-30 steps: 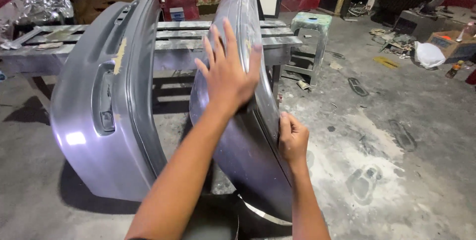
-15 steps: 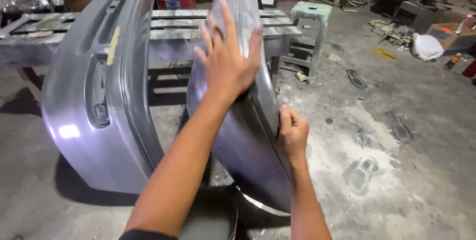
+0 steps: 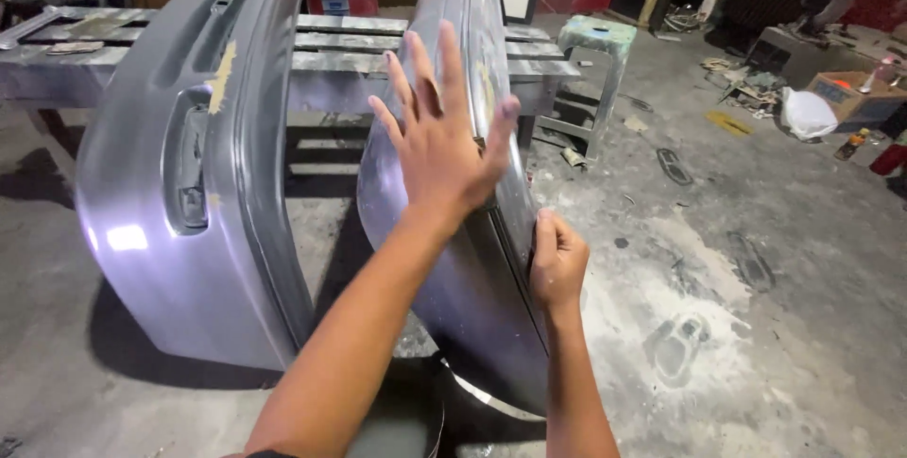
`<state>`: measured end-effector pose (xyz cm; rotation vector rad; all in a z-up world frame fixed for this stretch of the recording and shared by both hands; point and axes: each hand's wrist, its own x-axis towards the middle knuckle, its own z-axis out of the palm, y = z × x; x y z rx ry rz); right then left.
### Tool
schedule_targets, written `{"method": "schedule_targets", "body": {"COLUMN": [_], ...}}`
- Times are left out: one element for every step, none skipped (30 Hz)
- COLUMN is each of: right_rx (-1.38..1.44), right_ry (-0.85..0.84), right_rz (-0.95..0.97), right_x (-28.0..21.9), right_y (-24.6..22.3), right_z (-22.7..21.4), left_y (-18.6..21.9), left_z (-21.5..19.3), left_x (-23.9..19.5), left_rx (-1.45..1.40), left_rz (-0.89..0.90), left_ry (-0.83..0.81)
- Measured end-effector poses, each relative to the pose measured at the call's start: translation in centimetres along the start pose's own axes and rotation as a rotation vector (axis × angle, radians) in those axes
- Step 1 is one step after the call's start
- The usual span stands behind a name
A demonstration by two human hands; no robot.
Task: Wet-sanding a car bumper by hand using sandpaper and water to prepare it for painting.
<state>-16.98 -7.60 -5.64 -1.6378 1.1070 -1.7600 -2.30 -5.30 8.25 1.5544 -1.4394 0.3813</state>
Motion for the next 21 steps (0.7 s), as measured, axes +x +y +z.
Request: {"method": "schedule_targets", "body": {"right_rx": [-0.005,-0.031,-0.057,-0.064,-0.03,0.013,0.014,0.013,0.012,0.01,0.023,0.039,0.038,0.056,0.075,0.076,0.048,0.018,0.016,0.017,0.018], "right_ry": [0.004,0.007,0.009,0.001,-0.016,-0.025,-0.026,-0.039,-0.052,-0.054,-0.034,-0.017,-0.023,-0.031,-0.038,-0.031,-0.015,-0.01,-0.013,-0.009,-0.005], "right_rz": [-0.003,0.025,0.053,0.065,0.076,0.073,0.071,0.031,-0.009,-0.009,0.003,0.018,0.021,0.001,-0.019,-0.021,0.0,0.027,0.033,0.044,0.055], "right_x": [0.3,0.4,0.4,0.0,-0.4,-0.2,-0.2,-0.3,-0.3,-0.2,0.0,0.0,-0.1,-0.2,-0.2,0.0,0.2,-0.1,-0.2,-0.2,-0.2], "right_y": [0.2,0.4,0.6,0.0,-0.7,-1.5,-1.5,-1.4,-1.3,-1.0,-0.8,-0.5,-0.6,-0.8,-0.9,-0.7,-0.5,-0.2,-0.6,-1.1,-1.5], "right_z": [-0.2,-0.4,-0.6,-0.5,-0.4,-0.1,-0.2,-0.2,-0.2,-0.2,-0.2,-0.2,-0.1,0.0,0.2,0.1,0.1,0.1,0.1,0.2,0.2], "left_y": [0.7,1.3,1.8,1.6,1.4,1.4,1.2,1.0,0.8,0.9,1.0,1.0,0.8,0.7,0.7,0.8,0.8,0.5,0.5,0.3,0.2], "left_z": [-0.6,-1.3,-2.1,-2.0,-1.9,-2.0,-2.1,-2.2,-2.3,-2.1,-1.8,-1.6,-1.7,-1.8,-1.9,-1.9,-1.9,-2.0,-1.6,-1.3,-0.9], "left_x": [1.2,2.2,3.2,4.5,5.7,7.5,8.3,9.0,9.8,10.0,10.2,10.3,9.7,9.3,8.9,8.5,8.1,7.2,6.7,6.2,5.7], "left_rx": [-0.006,-0.026,-0.047,-0.047,-0.067,-0.087,-0.086,-0.12,-0.155,-0.157,-0.15,-0.139,-0.138,-0.134,-0.129,-0.13,-0.153,-0.174,-0.172,-0.143,-0.114], "left_rz": [0.002,-0.075,-0.151,-0.164,-0.242,-0.308,-0.308,-0.395,-0.481,-0.483,-0.469,-0.458,-0.465,-0.399,-0.333,-0.326,-0.314,-0.314,-0.32,-0.257,-0.193], "left_ry": [0.0,-0.114,-0.228,-0.239,-0.284,-0.316,-0.313,-0.351,-0.388,-0.388,-0.4,-0.413,-0.413,-0.37,-0.327,-0.328,-0.311,-0.298,-0.302,-0.233,-0.165]}}
